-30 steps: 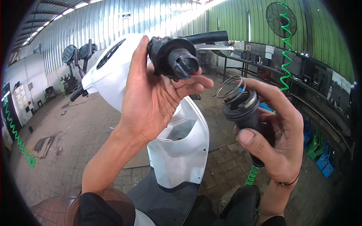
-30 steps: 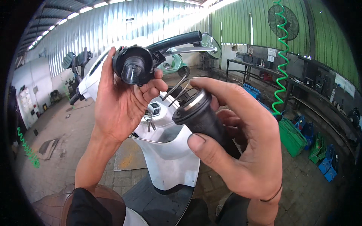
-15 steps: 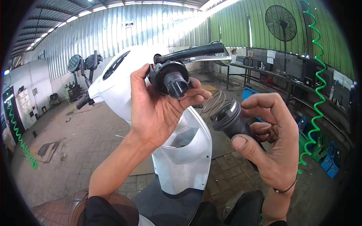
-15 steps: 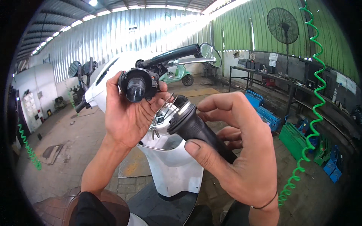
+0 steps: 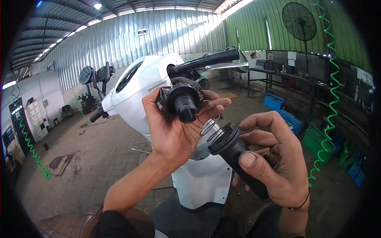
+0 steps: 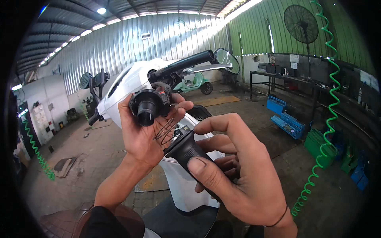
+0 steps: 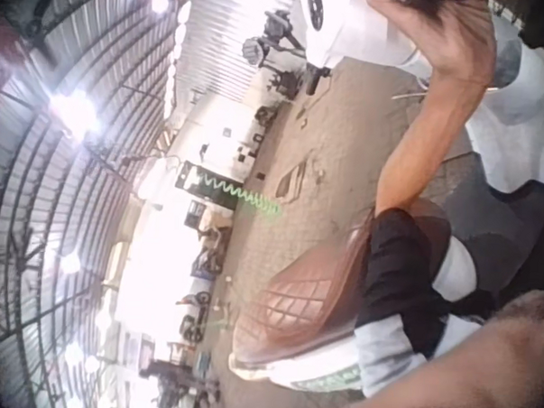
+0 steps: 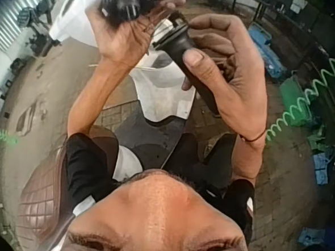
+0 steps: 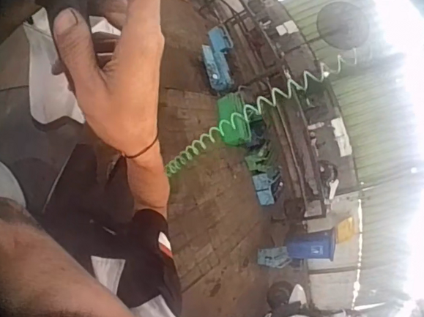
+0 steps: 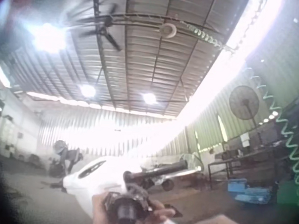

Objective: The person unscrews the throttle assembly from a scooter handlebar using a screwdriver, places the screws in a toolbox, and then removes the throttle grip and internal spring from the handlebar.

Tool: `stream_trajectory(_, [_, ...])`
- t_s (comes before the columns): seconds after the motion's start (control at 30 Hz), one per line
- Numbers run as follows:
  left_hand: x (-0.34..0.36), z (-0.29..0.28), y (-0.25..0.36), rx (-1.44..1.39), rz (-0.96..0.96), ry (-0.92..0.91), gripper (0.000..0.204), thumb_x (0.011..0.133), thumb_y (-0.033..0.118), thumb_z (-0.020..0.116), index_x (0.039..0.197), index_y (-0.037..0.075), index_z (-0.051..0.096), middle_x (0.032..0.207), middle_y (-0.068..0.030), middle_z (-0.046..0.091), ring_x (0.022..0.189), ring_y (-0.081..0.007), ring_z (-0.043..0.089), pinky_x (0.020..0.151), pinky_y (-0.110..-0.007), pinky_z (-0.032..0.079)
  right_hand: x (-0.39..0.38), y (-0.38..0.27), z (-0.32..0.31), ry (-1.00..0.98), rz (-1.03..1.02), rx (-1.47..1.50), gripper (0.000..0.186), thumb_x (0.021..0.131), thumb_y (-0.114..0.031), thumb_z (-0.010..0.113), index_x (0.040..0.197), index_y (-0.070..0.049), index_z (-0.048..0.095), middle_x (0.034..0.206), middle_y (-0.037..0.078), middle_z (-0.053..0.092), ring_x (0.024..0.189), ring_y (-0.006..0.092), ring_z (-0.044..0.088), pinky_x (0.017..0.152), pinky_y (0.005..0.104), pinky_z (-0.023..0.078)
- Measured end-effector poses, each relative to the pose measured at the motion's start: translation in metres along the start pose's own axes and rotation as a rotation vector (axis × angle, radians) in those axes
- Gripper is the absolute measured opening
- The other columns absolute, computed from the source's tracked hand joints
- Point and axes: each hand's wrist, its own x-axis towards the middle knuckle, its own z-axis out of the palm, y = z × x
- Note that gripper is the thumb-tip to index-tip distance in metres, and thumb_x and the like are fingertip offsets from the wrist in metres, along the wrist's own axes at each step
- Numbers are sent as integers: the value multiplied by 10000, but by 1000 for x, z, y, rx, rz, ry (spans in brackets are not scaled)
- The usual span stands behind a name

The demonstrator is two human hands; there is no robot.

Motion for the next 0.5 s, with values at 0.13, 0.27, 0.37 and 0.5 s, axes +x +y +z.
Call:
stream_trajectory(0.13, [-3,-6,-13,134,173,-139,566,1040,459,497,1411,43,400,1209,-269,588,1153,-466,630,996,-477,578,-1,8,-2,-32,19,65,531,966,-242,708,1300,41,408,1055,230,686,648,211,717,479,247,547])
stream_trajectory(0.27, [-6,-3,-18,94,135,-62,637,1024,351,596,1500,109,249,1243,-284,551,1156,-472,627,983,-518,572,-3,17,-7,-96,117,192,506,1010,-246,623,1339,37,363,1054,290,676,624,267,720,445,286,557])
stream_trajectory(0.37, [-7,-3,-23,130,215,-113,597,1030,433,518,1467,77,324,1229,-296,554,1154,-491,623,1003,-526,560,0,22,-8,-141,184,384,494,1034,-256,567,1367,26,335,1072,348,655,644,308,724,430,317,565])
stream_trajectory(0.5, [-5,0,-19,42,81,73,637,1002,536,395,1403,42,426,1208,-297,569,1161,-527,603,1026,-531,549,5,30,-11,-160,245,562,433,1061,-207,537,1379,22,352,1065,280,677,705,249,707,433,295,546])
